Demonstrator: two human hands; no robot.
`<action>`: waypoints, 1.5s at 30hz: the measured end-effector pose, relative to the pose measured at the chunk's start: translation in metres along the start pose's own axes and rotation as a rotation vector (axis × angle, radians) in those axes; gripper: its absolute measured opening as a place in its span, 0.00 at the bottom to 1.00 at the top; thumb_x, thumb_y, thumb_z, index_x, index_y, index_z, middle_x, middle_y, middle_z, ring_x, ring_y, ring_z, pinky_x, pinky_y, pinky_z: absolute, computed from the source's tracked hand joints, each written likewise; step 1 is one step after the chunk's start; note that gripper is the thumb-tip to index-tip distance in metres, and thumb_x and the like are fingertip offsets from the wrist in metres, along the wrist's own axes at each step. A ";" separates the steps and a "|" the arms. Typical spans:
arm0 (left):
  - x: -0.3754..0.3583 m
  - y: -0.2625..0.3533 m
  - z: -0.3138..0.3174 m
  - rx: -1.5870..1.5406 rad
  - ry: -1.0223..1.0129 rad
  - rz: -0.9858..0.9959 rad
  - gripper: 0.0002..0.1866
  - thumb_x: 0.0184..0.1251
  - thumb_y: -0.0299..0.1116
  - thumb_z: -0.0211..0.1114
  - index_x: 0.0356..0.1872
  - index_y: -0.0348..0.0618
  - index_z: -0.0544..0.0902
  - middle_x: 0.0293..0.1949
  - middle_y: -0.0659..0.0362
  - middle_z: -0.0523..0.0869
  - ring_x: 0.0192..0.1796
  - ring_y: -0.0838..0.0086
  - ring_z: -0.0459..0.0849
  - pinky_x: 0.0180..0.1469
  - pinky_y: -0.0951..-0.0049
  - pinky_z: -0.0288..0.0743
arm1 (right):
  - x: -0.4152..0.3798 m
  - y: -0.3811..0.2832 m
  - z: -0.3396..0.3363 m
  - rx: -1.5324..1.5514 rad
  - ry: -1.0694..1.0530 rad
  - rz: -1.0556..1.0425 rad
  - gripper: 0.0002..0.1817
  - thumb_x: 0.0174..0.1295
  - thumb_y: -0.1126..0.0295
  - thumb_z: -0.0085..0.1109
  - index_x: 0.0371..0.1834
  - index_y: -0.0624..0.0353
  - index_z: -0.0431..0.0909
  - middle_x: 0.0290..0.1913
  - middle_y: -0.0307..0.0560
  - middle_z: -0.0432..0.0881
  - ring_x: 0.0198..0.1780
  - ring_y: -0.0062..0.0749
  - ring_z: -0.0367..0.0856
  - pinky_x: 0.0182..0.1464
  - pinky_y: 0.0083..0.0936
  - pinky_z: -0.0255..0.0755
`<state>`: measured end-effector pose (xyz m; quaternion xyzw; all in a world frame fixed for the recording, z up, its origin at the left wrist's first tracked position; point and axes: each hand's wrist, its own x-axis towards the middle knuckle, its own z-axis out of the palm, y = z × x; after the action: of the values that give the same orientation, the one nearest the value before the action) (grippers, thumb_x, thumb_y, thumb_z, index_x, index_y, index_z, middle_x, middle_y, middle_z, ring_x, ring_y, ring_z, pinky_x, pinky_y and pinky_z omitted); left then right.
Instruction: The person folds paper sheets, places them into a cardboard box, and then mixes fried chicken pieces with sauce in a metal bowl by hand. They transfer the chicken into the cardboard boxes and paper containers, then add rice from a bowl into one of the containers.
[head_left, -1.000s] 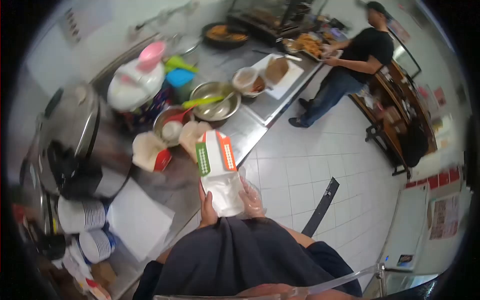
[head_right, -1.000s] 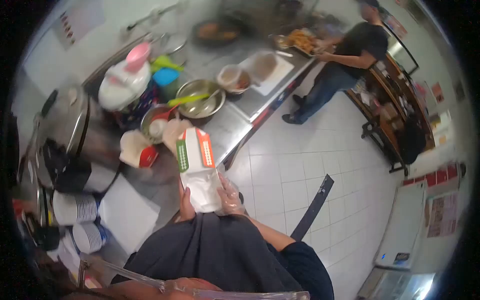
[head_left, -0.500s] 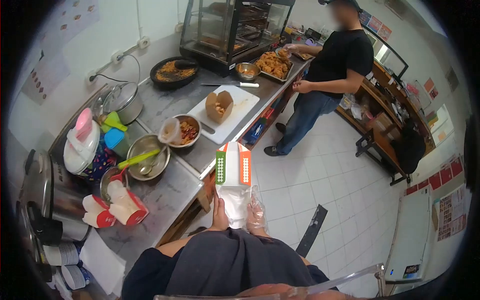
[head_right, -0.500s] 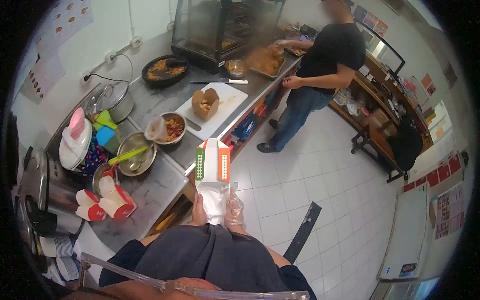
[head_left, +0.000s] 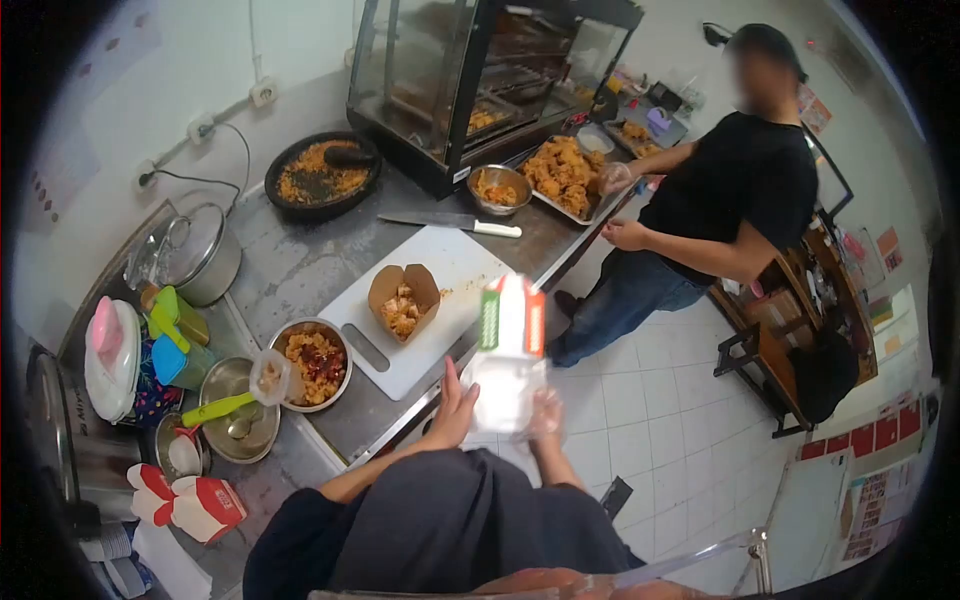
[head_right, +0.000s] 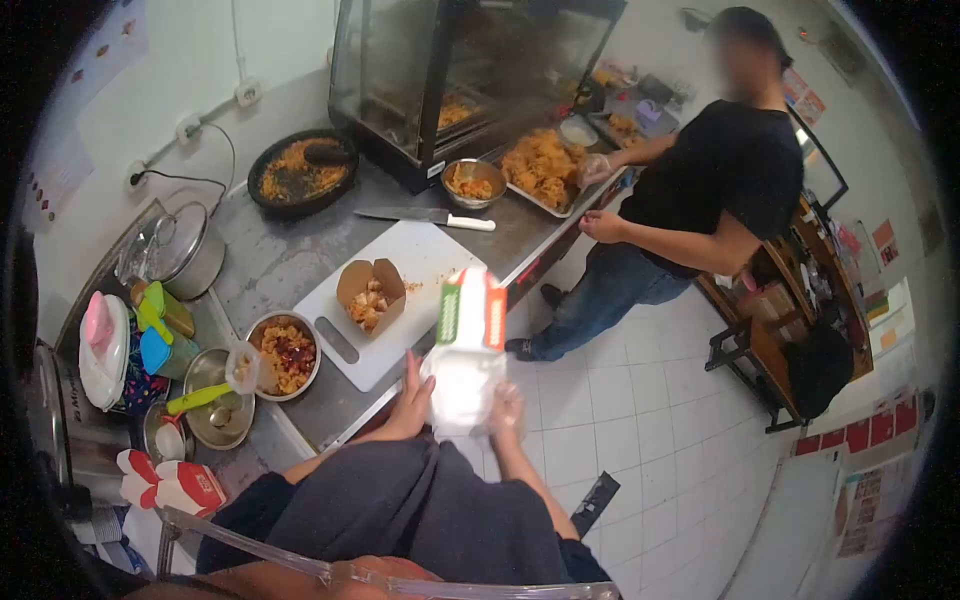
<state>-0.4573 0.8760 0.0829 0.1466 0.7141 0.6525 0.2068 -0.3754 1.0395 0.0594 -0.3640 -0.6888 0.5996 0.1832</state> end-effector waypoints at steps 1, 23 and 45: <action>0.015 0.006 0.000 0.143 0.065 0.025 0.42 0.68 0.43 0.52 0.71 0.37 0.35 0.69 0.38 0.48 0.70 0.46 0.50 0.70 0.55 0.44 | 0.034 0.007 -0.007 0.022 0.003 0.012 0.15 0.67 0.62 0.50 0.48 0.63 0.73 0.41 0.40 0.76 0.42 0.24 0.73 0.46 0.23 0.68; 0.117 0.079 -0.023 0.820 1.038 0.141 0.24 0.50 0.30 0.65 0.52 0.41 0.72 0.59 0.45 0.63 0.60 0.52 0.60 0.61 0.55 0.53 | 0.369 -0.133 0.188 -0.255 -0.001 -0.857 0.25 0.57 0.53 0.58 0.48 0.64 0.77 0.39 0.59 0.80 0.43 0.50 0.78 0.48 0.39 0.70; 0.003 0.067 -0.051 0.912 1.748 -0.055 0.18 0.49 0.28 0.64 0.45 0.43 0.75 0.55 0.47 0.69 0.55 0.55 0.66 0.58 0.56 0.55 | 0.409 -0.093 0.055 0.136 -0.672 0.206 0.11 0.59 0.61 0.57 0.27 0.53 0.68 0.19 0.35 0.67 0.15 0.20 0.65 0.13 0.18 0.54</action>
<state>-0.4885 0.8403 0.1524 -0.3381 0.8021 0.1881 -0.4549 -0.7132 1.2948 0.0619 -0.2011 -0.6289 0.7455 -0.0911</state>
